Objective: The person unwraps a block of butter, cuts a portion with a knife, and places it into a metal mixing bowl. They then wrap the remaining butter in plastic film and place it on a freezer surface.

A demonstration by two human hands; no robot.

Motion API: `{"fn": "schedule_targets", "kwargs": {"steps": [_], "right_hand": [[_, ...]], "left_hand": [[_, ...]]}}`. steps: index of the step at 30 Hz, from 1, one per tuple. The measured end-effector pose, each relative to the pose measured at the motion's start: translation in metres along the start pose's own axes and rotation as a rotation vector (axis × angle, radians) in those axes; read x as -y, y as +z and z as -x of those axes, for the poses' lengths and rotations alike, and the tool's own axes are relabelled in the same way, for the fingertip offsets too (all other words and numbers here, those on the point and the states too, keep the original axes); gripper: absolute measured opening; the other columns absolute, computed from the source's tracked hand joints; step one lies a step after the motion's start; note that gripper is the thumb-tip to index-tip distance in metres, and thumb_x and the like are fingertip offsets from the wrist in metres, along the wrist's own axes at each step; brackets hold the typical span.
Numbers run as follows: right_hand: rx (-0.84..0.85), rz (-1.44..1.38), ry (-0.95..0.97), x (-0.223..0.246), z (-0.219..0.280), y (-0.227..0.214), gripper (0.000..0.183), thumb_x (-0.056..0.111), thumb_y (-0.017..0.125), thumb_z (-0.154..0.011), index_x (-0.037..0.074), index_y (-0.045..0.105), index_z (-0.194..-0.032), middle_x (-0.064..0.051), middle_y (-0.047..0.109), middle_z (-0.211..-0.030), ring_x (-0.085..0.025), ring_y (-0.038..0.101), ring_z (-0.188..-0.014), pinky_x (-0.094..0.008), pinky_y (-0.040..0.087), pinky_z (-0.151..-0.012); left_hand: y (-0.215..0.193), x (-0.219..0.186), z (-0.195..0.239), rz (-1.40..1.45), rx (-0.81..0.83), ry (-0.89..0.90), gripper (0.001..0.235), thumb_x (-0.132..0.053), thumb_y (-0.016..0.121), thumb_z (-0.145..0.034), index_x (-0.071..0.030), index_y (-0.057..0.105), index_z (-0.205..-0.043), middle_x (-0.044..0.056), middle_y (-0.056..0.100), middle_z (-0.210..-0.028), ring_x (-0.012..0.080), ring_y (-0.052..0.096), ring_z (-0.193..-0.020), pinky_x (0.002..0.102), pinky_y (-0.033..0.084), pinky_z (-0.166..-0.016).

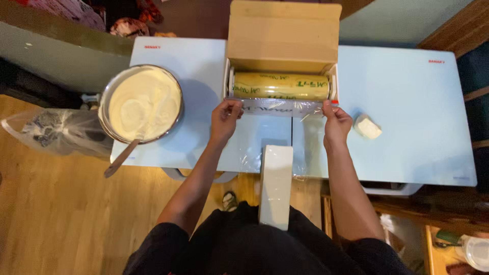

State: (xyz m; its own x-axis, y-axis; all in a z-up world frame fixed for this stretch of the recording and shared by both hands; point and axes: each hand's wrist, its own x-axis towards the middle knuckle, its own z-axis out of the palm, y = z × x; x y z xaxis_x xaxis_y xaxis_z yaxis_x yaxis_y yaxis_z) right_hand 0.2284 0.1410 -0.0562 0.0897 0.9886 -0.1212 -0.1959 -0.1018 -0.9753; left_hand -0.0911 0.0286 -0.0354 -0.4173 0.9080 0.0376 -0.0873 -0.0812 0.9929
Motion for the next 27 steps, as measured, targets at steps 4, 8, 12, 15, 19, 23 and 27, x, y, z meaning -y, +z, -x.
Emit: {"fn": "schedule_targets", "kwargs": {"steps": [4,8,12,15,19,23,27], "right_hand": [[0.021,0.087,0.104,0.02,0.042,-0.035,0.021,0.022,0.075,-0.096,0.011,0.067,-0.08,0.003,0.067,-0.091,-0.008,0.051,-0.086,-0.031,0.033,-0.083],[0.212,-0.1,0.022,0.025,0.11,-0.067,0.024,0.007,0.074,-0.093,0.009,0.056,-0.076,-0.002,0.062,-0.104,-0.014,0.053,-0.096,-0.033,0.038,-0.095],[0.094,0.32,0.357,0.003,0.173,-0.091,0.013,0.013,0.072,-0.087,0.005,0.068,-0.077,-0.004,0.072,-0.109,-0.015,0.065,-0.102,-0.033,0.053,-0.095],[0.101,0.454,0.392,-0.034,0.195,-0.087,0.023,0.024,0.073,-0.092,0.006,0.079,-0.103,-0.006,0.075,-0.097,-0.013,0.065,-0.087,-0.029,0.051,-0.079],[-0.032,0.489,0.579,-0.092,0.198,-0.075,0.023,0.022,0.075,-0.092,0.005,0.081,-0.105,-0.01,0.07,-0.087,-0.014,0.054,-0.065,-0.029,0.044,-0.057],[-0.221,0.315,0.892,-0.115,0.199,-0.089,0.027,0.014,0.077,-0.086,0.006,0.068,-0.109,-0.01,0.073,-0.086,-0.017,0.057,-0.054,-0.031,0.043,-0.047],[-0.292,0.643,0.43,-0.104,0.188,-0.095,0.03,0.013,0.07,-0.095,-0.007,0.071,-0.118,-0.018,0.063,-0.097,-0.025,0.055,-0.072,-0.038,0.046,-0.065]], "left_hand": [[-0.009,-0.017,0.036,0.038,0.062,0.079,0.015,-0.014,0.065,-0.104,0.0,0.067,-0.101,0.003,0.067,-0.095,0.0108,0.064,-0.085,0.026,0.054,-0.081],[-0.038,-0.024,0.102,-0.019,0.173,0.026,0.013,-0.01,0.063,-0.106,0.0,0.065,-0.098,0.005,0.067,-0.096,0.0133,0.063,-0.094,0.028,0.052,-0.088],[-0.046,-0.022,0.166,-0.206,0.238,-0.056,0.014,-0.011,0.067,-0.099,-0.002,0.068,-0.09,0.007,0.069,-0.091,0.0137,0.066,-0.087,0.03,0.055,-0.081],[-0.032,-0.015,0.184,-0.47,0.19,-0.202,0.02,-0.021,0.072,-0.094,-0.001,0.071,-0.092,0.009,0.073,-0.085,0.0145,0.068,-0.077,0.03,0.055,-0.071],[-0.017,-0.007,0.173,-0.532,0.058,-0.654,0.038,-0.038,0.07,-0.095,-0.001,0.078,-0.099,0.018,0.073,-0.079,0.0206,0.066,-0.065,0.033,0.051,-0.059],[-0.022,-0.012,0.166,-0.272,-0.214,-0.822,0.051,-0.044,0.066,-0.097,0.007,0.072,-0.092,0.016,0.073,-0.076,0.0235,0.068,-0.061,0.035,0.05,-0.051],[-0.023,-0.014,0.161,-0.607,-0.242,-0.354,0.044,-0.036,0.078,-0.09,0.005,0.067,-0.103,0.013,0.072,-0.084,0.0175,0.068,-0.072,0.031,0.056,-0.063]]}}
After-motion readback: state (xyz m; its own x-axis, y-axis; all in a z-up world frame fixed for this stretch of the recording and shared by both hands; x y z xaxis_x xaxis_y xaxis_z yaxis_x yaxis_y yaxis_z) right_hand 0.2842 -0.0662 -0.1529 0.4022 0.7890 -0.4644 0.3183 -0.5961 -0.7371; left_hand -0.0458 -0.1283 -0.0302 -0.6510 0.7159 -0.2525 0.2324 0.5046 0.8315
